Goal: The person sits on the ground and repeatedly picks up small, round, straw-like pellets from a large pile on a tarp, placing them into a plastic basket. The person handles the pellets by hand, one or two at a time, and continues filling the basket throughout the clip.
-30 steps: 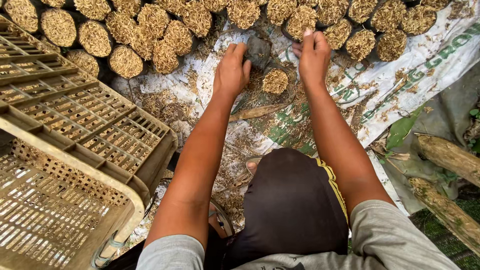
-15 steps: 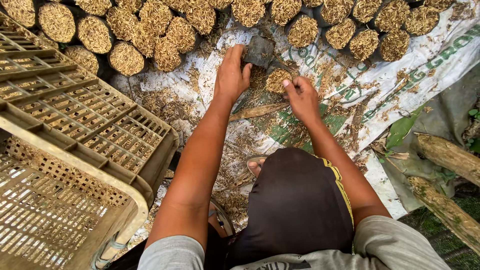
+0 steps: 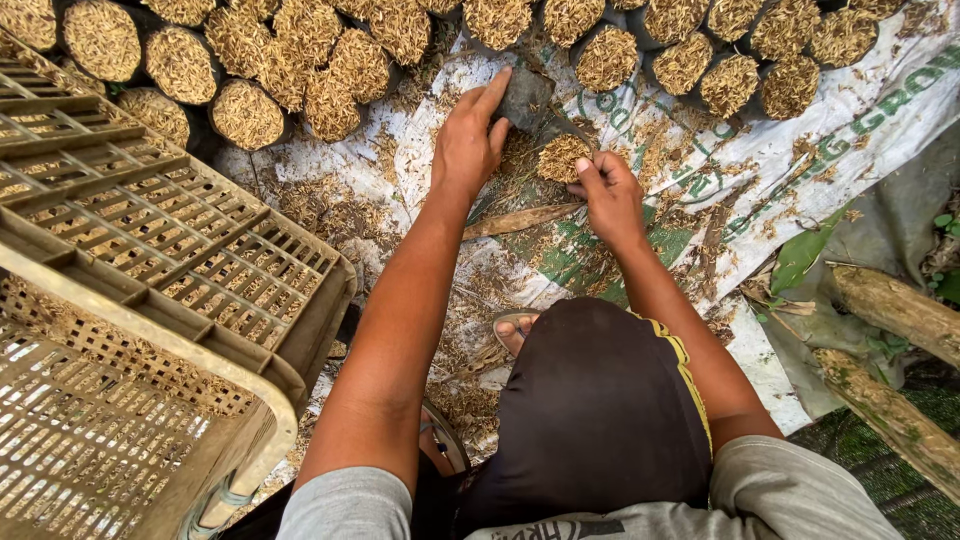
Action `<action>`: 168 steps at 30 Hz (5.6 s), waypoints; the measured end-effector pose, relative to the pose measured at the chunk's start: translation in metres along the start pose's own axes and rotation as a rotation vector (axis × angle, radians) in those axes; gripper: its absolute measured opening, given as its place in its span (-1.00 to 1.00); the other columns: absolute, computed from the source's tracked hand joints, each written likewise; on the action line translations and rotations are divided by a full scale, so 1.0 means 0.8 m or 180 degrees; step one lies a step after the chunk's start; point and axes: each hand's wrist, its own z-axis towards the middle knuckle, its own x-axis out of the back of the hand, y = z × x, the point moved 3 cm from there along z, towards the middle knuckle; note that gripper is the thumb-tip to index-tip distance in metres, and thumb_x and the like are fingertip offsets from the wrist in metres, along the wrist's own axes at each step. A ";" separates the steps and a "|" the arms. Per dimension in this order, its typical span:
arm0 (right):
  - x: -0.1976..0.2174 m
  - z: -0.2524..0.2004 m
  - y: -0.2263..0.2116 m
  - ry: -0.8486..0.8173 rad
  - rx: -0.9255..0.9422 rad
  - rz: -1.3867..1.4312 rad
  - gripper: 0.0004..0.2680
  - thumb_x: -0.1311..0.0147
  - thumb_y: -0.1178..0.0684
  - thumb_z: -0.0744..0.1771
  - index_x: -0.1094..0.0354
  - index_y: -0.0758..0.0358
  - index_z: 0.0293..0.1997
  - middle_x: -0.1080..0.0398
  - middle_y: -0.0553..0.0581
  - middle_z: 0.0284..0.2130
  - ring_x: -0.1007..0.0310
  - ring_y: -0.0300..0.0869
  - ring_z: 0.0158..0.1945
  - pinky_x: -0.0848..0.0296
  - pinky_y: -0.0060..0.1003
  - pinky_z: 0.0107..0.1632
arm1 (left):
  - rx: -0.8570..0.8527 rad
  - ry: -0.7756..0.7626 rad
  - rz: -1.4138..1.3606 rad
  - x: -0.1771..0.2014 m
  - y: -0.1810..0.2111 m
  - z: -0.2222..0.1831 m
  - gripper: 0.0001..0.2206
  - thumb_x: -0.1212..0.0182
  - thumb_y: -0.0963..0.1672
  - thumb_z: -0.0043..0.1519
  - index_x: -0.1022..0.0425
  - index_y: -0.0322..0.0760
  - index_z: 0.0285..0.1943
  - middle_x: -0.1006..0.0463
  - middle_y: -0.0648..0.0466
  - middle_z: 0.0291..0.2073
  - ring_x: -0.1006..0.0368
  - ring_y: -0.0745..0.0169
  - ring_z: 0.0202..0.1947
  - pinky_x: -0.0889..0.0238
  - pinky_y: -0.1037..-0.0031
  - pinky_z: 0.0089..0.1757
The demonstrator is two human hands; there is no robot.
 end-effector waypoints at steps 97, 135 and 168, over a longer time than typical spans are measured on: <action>-0.069 -0.025 -0.185 0.0455 0.2924 -0.2886 -0.67 0.07 0.13 0.43 -0.28 0.34 0.40 -0.33 0.31 0.35 -0.14 0.14 0.47 0.10 0.20 0.46 | 0.1700 0.0776 -0.2571 0.020 -0.025 -0.094 -0.50 0.07 -0.29 0.39 -0.13 -0.19 0.55 -0.28 -0.21 0.44 -0.26 -0.14 0.42 -0.11 0.14 0.31; -0.530 -0.256 -0.303 -0.2266 0.3475 -0.7107 -0.81 0.02 0.06 0.41 -0.59 0.08 -0.28 -0.52 0.06 -0.44 -0.53 -0.20 -0.38 -0.48 -0.25 -0.38 | 0.1899 0.0094 -0.0431 0.437 -0.328 -0.319 -0.83 -0.23 -0.01 0.31 -0.51 -0.11 -0.14 -0.55 0.07 -0.15 -0.46 0.25 -0.17 -0.37 0.23 -0.02; -0.180 -0.327 -0.526 -0.0790 0.3921 -0.3926 -0.92 -0.29 0.13 0.40 -0.45 0.22 -0.17 -0.45 0.04 -0.25 -0.53 -0.23 -0.26 -0.48 -0.37 -0.19 | 0.1693 0.2220 0.0601 0.446 -0.400 -0.170 -0.60 -0.33 0.10 0.21 -0.60 -0.30 -0.14 -0.64 -0.23 -0.32 -0.57 -0.19 -0.32 -0.43 0.08 -0.29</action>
